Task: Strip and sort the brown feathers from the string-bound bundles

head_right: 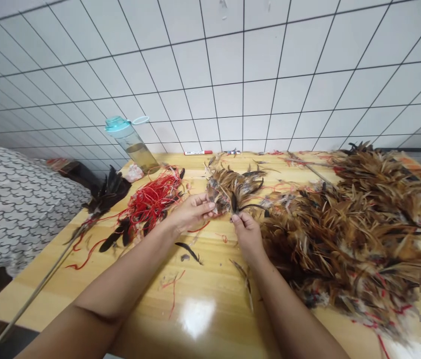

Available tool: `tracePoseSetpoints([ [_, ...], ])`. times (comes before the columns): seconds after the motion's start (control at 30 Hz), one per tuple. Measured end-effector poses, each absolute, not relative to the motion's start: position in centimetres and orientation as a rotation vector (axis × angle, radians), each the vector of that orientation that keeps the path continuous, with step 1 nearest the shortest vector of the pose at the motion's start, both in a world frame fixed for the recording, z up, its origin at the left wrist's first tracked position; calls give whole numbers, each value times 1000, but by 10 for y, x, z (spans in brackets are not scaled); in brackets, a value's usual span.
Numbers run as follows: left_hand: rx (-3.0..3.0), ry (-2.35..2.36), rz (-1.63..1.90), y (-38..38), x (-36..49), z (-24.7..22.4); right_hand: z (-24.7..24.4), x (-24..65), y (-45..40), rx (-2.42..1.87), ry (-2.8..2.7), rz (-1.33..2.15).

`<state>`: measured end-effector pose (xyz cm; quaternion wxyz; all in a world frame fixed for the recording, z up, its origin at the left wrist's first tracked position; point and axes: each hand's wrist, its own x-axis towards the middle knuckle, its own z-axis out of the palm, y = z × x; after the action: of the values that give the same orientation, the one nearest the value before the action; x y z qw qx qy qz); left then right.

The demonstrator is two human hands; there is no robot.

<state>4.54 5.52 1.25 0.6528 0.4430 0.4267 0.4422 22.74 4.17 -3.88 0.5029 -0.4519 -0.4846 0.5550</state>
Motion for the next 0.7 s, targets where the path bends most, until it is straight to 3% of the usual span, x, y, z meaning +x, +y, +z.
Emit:
tracePoseSetpoints([
  [0.27, 1159, 1072, 1033, 46, 73, 3, -37, 222, 43, -1157, -1325, 1108],
  [0.53, 1243, 1116, 1053, 45, 78, 2, -42, 220, 44, -1178, -1263, 1325],
  [0.7, 1254, 1093, 1040, 46, 73, 3, -43, 224, 45, -1153, -1358, 1163],
])
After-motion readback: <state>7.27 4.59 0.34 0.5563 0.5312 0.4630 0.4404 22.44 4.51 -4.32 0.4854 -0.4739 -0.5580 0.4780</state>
